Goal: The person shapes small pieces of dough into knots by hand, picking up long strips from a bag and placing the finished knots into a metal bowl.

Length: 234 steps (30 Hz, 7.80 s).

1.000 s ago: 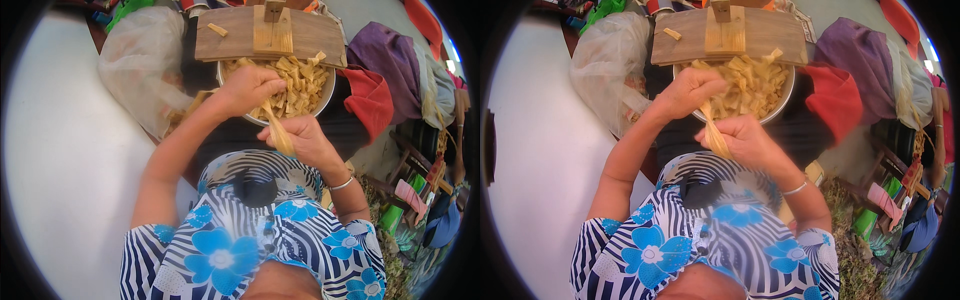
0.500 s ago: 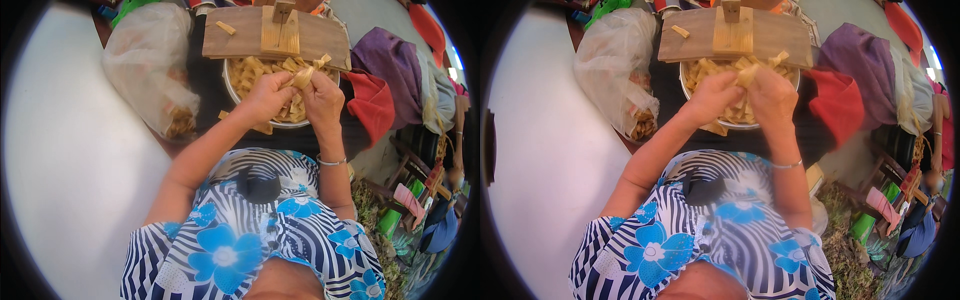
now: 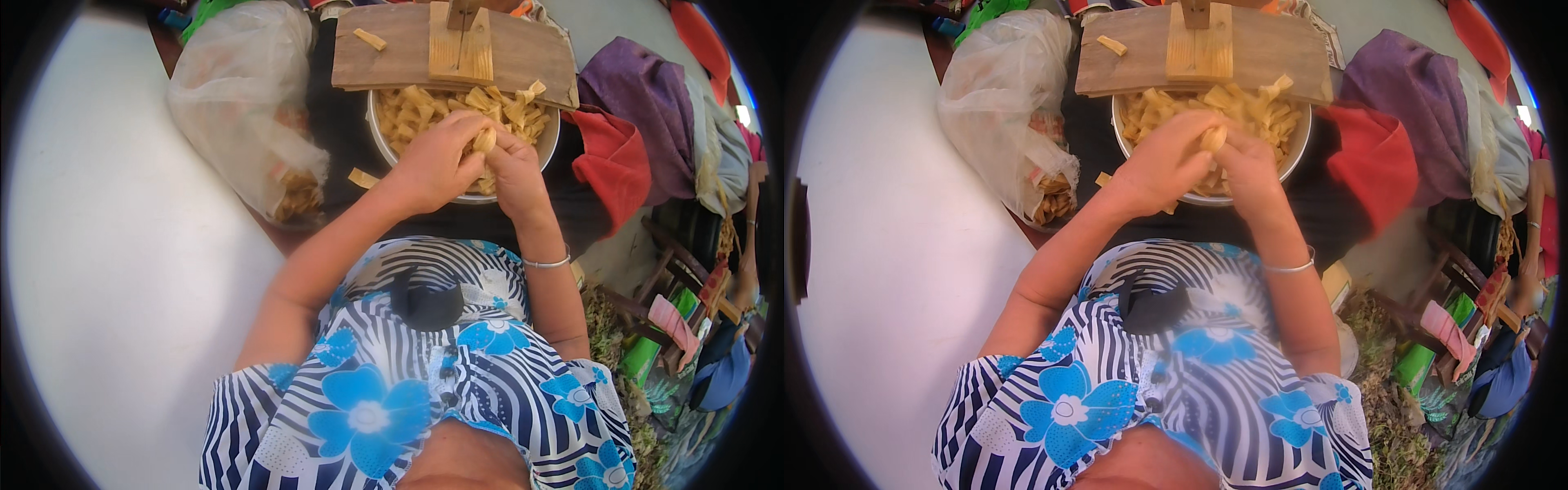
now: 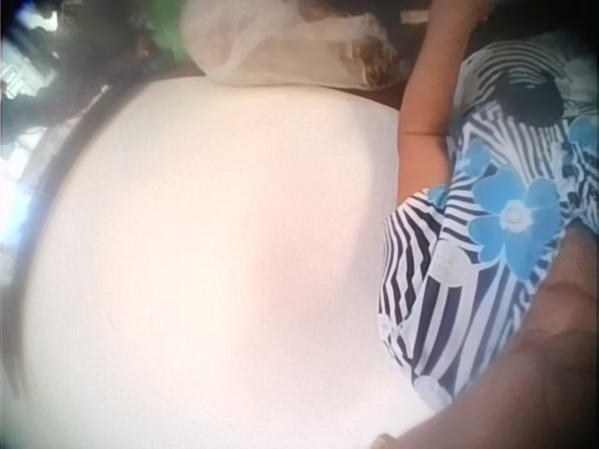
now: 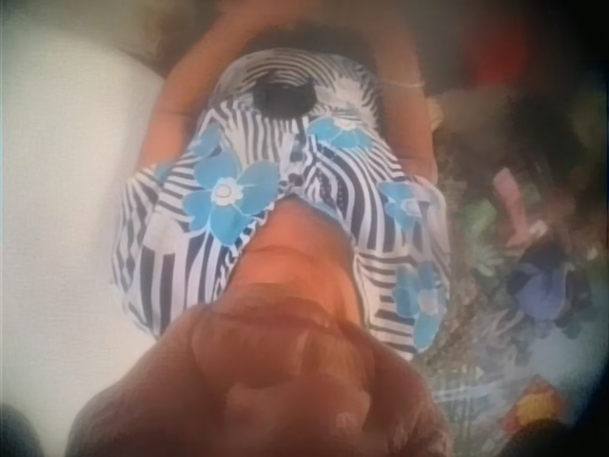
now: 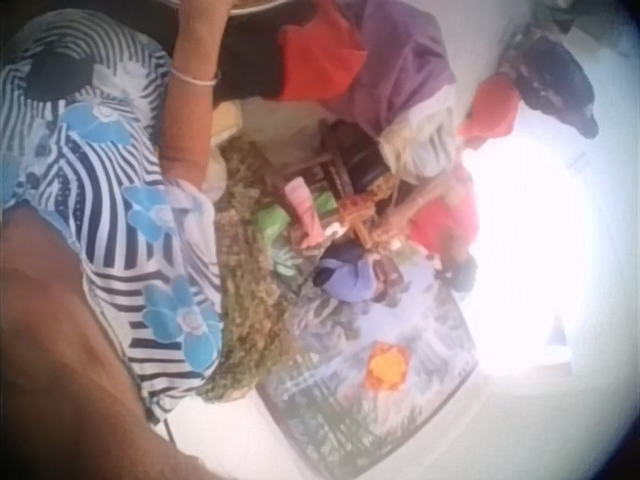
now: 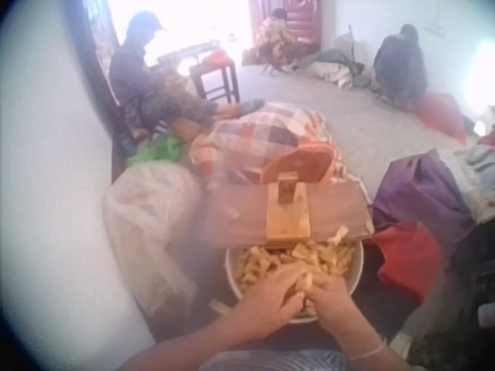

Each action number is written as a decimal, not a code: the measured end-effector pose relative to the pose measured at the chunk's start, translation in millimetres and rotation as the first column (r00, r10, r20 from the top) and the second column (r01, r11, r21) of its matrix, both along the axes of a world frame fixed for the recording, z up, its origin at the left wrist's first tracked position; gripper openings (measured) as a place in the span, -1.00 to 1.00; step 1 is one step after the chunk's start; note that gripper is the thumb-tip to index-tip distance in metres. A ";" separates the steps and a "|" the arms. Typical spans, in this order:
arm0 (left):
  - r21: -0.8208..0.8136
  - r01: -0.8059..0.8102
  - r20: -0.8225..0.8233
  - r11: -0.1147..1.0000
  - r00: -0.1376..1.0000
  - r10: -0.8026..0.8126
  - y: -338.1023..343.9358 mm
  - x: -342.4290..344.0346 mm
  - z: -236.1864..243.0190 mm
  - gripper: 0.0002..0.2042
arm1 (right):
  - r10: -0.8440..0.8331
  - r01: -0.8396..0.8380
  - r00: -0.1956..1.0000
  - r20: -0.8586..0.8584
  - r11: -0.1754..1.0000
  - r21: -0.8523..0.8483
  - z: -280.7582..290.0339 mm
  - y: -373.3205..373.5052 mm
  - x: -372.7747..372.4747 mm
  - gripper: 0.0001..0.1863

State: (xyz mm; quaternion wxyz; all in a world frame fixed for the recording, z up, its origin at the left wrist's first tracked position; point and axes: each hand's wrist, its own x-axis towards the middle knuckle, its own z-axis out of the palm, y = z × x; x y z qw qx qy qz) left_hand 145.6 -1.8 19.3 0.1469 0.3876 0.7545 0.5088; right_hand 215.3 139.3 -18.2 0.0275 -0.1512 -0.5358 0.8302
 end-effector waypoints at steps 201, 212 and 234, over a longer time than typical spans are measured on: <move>0.040 -0.286 -0.494 0.957 0.827 0.268 -18.5 14.2 4.0 -0.85 | -0.269 0.284 0.954 0.134 0.952 -0.112 15.4 -32.4 -1.8 -0.89; 0.076 -0.200 -0.330 0.977 0.919 0.214 -20.4 0.5 -12.2 -0.79 | 0.022 -0.005 0.991 0.129 0.992 -0.130 3.2 -33.2 5.5 -0.87; -0.050 -0.253 0.594 0.966 0.770 0.233 -6.6 6.3 -2.5 -0.87 | 0.052 -0.033 0.998 0.022 0.856 -0.516 15.1 -20.5 8.1 -0.71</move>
